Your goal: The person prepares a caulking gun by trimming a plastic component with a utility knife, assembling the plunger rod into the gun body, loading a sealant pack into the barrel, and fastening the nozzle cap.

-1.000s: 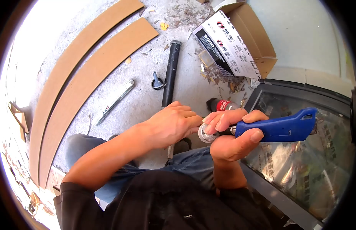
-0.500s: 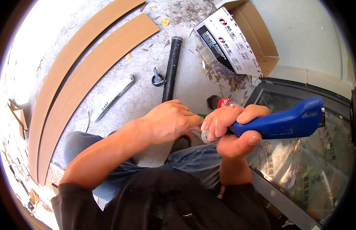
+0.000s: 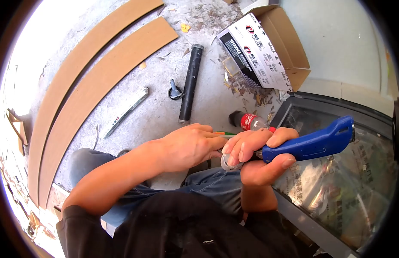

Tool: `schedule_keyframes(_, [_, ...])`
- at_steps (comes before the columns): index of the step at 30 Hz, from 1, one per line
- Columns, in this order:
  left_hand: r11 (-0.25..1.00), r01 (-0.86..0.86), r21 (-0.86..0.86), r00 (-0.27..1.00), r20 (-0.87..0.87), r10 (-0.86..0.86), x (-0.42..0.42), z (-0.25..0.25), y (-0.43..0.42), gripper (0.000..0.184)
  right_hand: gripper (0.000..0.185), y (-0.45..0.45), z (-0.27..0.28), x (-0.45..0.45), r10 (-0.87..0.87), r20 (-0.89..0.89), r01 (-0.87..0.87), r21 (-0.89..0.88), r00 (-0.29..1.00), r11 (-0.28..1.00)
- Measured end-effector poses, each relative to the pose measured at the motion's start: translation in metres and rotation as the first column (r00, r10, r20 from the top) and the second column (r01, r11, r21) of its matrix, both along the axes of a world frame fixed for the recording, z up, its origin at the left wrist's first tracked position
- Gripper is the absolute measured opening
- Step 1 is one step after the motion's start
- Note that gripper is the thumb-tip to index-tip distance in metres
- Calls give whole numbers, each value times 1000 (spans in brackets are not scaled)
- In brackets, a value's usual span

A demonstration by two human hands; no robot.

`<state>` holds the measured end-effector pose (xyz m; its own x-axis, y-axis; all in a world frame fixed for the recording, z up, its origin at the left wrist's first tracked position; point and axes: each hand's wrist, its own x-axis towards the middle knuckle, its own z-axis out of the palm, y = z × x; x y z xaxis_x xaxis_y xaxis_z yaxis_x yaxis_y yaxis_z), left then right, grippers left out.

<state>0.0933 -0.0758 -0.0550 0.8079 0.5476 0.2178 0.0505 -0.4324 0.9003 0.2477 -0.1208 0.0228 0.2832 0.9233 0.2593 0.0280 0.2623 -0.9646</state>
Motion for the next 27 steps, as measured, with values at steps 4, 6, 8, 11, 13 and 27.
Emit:
schedule_keyframes(4, [969,246,-20,958,156,-240,-7,-8,9,14,52,10,-13,8,360,-135,-332,192,923,924])
schedule_keyframes(6, [962,266,-61,949,195,-249,-7,-12,8,14,52,10,-13,12,483,-243,-455,165,841,875])
schedule_keyframes(8, [957,287,-53,927,268,-263,-6,-14,10,13,50,13,-16,11,509,-204,-475,194,837,859])
schedule_keyframes(11, [959,284,-25,929,254,-268,-8,-13,14,12,51,15,-17,2,445,-200,-412,187,873,892])
schedule_keyframes(13, [965,257,-49,953,176,-245,-11,-10,14,11,52,14,-15,-4,338,-185,-312,155,923,937])
schedule_keyframes(27, [991,-131,-9,983,132,131,0,-19,-24,18,56,10,-2,-28,-233,-7,232,-16,973,972])
